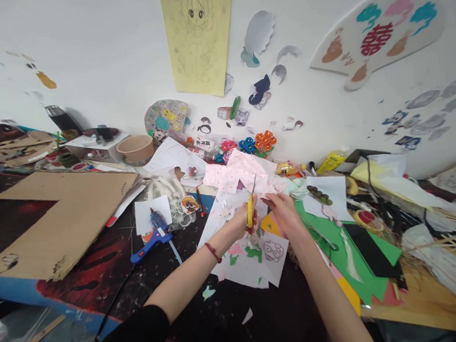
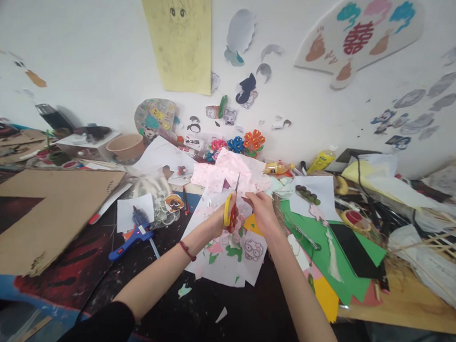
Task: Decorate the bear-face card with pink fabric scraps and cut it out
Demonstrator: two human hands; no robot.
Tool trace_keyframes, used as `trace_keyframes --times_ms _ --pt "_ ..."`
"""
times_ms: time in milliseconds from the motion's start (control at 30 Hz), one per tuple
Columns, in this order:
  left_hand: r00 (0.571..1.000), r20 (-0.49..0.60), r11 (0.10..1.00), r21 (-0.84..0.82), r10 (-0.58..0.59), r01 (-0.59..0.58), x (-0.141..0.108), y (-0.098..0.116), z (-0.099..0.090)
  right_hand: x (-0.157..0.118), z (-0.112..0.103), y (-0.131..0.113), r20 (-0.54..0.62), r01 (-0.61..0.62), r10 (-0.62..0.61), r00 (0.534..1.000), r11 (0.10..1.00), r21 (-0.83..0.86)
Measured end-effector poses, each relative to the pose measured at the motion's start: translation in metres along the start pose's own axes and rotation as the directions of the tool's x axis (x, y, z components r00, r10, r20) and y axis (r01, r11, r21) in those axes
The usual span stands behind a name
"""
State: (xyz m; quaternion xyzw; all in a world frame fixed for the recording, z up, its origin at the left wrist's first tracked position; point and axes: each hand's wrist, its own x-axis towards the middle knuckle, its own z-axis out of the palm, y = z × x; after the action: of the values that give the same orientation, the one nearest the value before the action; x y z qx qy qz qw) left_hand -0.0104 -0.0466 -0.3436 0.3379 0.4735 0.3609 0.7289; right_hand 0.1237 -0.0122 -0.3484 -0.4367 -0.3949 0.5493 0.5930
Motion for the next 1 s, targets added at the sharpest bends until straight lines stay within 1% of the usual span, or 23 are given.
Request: trace_keyframes --times_ms 100,233,400,533,667,733,800,933,967,1000 --pt "1.0 -0.005 0.999 -0.02 0.031 -0.031 0.006 0.003 0.004 -0.002 -0.002 0.001 0.009 -0.011 0.011 1.0 1.0 0.004" --pt "0.998 0.001 0.997 -0.05 0.066 -0.066 0.007 0.003 0.008 -0.002 -0.002 0.002 0.001 -0.011 0.011 1.0 1.0 0.017" --pt "0.998 0.019 0.996 -0.061 0.067 -0.066 0.004 0.002 0.006 0.001 -0.002 0.0 -0.025 0.009 -0.008 1.0 0.999 0.044" --pt "0.996 0.022 0.996 -0.034 0.088 -0.088 0.002 0.004 0.004 0.003 0.0 -0.003 -0.066 0.043 -0.039 0.997 0.997 0.06" --pt "0.993 0.049 0.993 0.031 0.11 -0.111 -0.005 0.006 0.002 0.007 0.005 -0.001 -0.065 0.081 -0.077 0.995 0.994 0.074" --pt "0.991 0.075 0.99 0.075 0.11 -0.116 -0.013 0.005 -0.004 0.01 0.005 0.002 -0.071 0.108 -0.104 0.992 0.992 0.068" --pt "0.99 0.101 0.987 0.119 0.097 -0.108 -0.024 0.002 -0.016 0.014 0.002 0.004 -0.081 0.131 -0.127 0.989 0.99 0.049" --pt "0.986 0.168 0.978 0.206 -0.003 -0.032 -0.059 0.0 -0.048 0.025 -0.009 0.005 -0.085 0.132 -0.134 0.987 0.991 -0.032" --pt "0.981 0.196 0.973 0.227 -0.01 -0.035 -0.068 0.002 -0.057 0.028 -0.011 0.005 -0.08 0.122 -0.127 0.989 0.991 -0.059" --pt "0.98 0.196 0.97 0.238 0.008 -0.055 -0.078 0.006 -0.064 0.031 -0.013 0.006 -0.072 0.111 -0.118 0.99 0.99 -0.088"
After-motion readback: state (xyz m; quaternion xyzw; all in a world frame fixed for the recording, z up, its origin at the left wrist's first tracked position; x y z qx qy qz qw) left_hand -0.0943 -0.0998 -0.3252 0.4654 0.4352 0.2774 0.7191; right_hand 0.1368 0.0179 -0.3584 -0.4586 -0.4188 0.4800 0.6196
